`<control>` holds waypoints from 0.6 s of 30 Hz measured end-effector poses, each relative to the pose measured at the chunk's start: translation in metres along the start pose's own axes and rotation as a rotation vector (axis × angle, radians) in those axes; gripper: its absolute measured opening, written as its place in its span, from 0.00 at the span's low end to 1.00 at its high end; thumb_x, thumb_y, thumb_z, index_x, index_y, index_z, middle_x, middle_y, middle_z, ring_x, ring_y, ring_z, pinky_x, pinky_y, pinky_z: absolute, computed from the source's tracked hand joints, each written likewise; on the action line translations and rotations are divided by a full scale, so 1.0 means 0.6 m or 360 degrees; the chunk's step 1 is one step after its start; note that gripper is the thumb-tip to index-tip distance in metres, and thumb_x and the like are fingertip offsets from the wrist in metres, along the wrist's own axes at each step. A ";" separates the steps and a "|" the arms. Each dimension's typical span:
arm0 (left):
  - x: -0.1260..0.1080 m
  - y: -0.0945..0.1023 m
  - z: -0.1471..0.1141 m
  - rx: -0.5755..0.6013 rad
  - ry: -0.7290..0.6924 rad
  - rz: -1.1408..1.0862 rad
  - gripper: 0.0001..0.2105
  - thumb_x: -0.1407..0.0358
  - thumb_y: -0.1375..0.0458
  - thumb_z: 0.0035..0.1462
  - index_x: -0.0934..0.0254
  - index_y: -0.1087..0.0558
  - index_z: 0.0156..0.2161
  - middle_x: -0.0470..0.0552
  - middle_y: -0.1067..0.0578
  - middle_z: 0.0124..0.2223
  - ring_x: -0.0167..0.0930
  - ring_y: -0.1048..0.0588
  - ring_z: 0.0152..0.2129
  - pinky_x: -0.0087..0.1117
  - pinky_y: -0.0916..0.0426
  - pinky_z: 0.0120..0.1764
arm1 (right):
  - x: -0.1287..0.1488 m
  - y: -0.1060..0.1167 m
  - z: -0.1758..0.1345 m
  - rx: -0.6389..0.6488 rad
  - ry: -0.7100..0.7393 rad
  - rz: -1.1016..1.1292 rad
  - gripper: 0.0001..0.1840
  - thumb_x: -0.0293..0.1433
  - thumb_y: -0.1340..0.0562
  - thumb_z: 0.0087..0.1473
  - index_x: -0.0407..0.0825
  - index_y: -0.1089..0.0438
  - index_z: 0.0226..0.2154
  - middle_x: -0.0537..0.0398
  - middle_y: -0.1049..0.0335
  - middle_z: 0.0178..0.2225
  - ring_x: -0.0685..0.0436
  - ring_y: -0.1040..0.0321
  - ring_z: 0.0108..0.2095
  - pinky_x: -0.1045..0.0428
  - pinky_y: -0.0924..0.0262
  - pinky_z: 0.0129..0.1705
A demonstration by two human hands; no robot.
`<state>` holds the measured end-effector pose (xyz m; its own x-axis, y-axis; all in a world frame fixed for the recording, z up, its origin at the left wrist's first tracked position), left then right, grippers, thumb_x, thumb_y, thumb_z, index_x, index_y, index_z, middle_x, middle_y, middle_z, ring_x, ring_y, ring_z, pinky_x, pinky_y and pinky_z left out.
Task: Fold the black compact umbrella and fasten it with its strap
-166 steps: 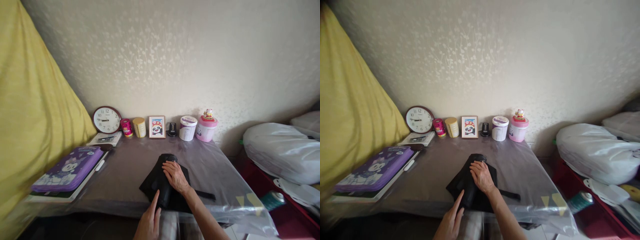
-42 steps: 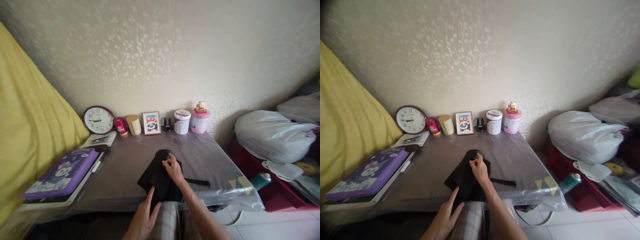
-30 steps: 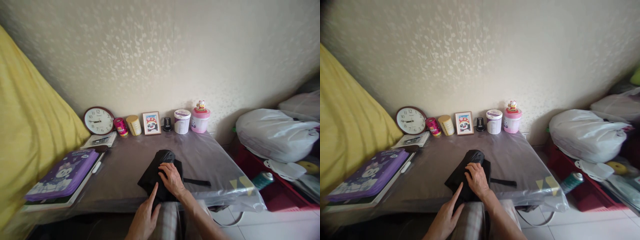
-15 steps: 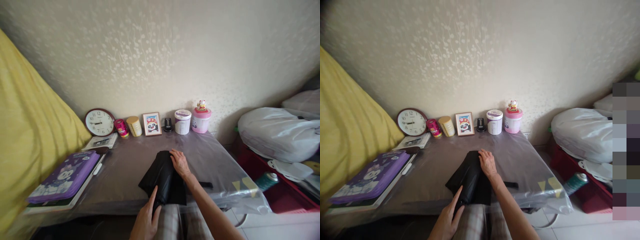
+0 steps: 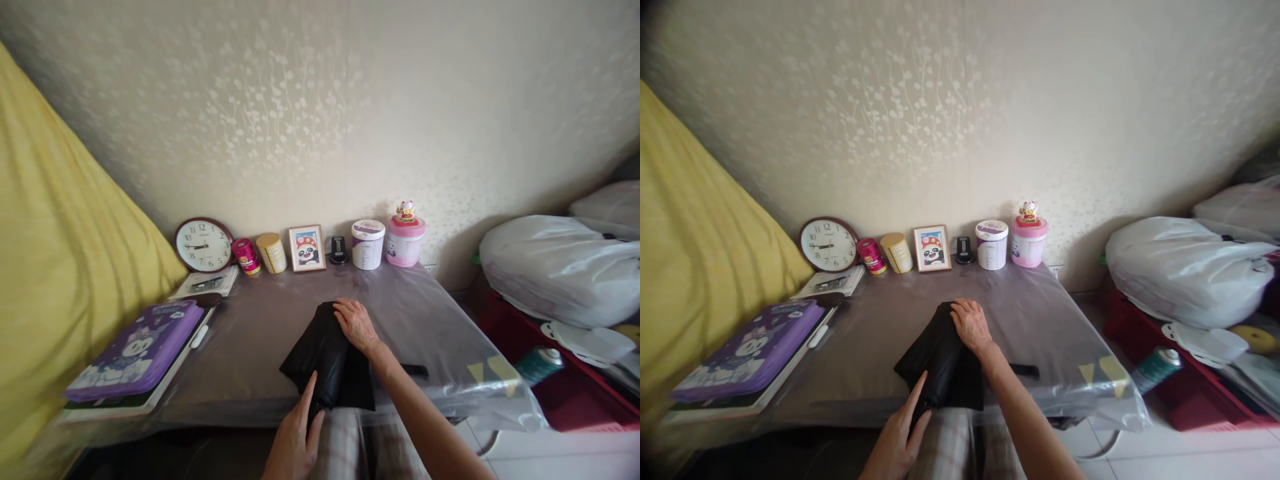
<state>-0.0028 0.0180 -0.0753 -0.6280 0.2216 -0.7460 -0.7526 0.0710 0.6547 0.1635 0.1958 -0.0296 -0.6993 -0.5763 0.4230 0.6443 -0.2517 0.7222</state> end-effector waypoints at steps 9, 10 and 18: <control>0.000 0.002 -0.002 0.0008 0.0092 -0.0089 0.26 0.62 0.58 0.62 0.60 0.57 0.63 0.51 0.43 0.62 0.30 0.41 0.57 0.36 0.45 0.57 | -0.094 0.065 -0.095 0.0062 -0.1105 0.0219 0.16 0.29 0.49 0.54 0.44 0.30 0.41 0.49 0.26 0.33 0.45 0.29 0.37 0.51 0.37 0.42; 0.000 0.002 -0.002 0.0013 0.0108 -0.0095 0.26 0.62 0.58 0.62 0.60 0.57 0.63 0.51 0.43 0.62 0.30 0.41 0.57 0.36 0.45 0.57 | -0.094 0.068 -0.106 0.0117 -0.1172 0.0280 0.16 0.29 0.49 0.53 0.45 0.31 0.41 0.50 0.25 0.32 0.45 0.28 0.37 0.52 0.36 0.40; -0.020 0.010 -0.001 -0.0054 0.0362 -0.0341 0.27 0.57 0.54 0.59 0.56 0.51 0.62 0.53 0.29 0.52 0.35 0.25 0.39 0.37 0.30 0.41 | -0.059 0.058 -0.119 0.0255 -0.1408 0.0693 0.16 0.30 0.49 0.53 0.46 0.32 0.42 0.50 0.26 0.34 0.47 0.27 0.32 0.56 0.34 0.27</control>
<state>0.0003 0.0153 -0.0625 -0.4798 -0.0185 -0.8772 -0.8763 0.0594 0.4781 0.2329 0.1520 -0.0585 -0.4330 0.2096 0.8767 0.8955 -0.0111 0.4449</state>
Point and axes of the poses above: each hand's wrist, its own z-axis towards the middle knuckle, its own y-axis out of the back of the hand, x = y × z, the point moved 2 cm from there along z, towards the middle knuckle
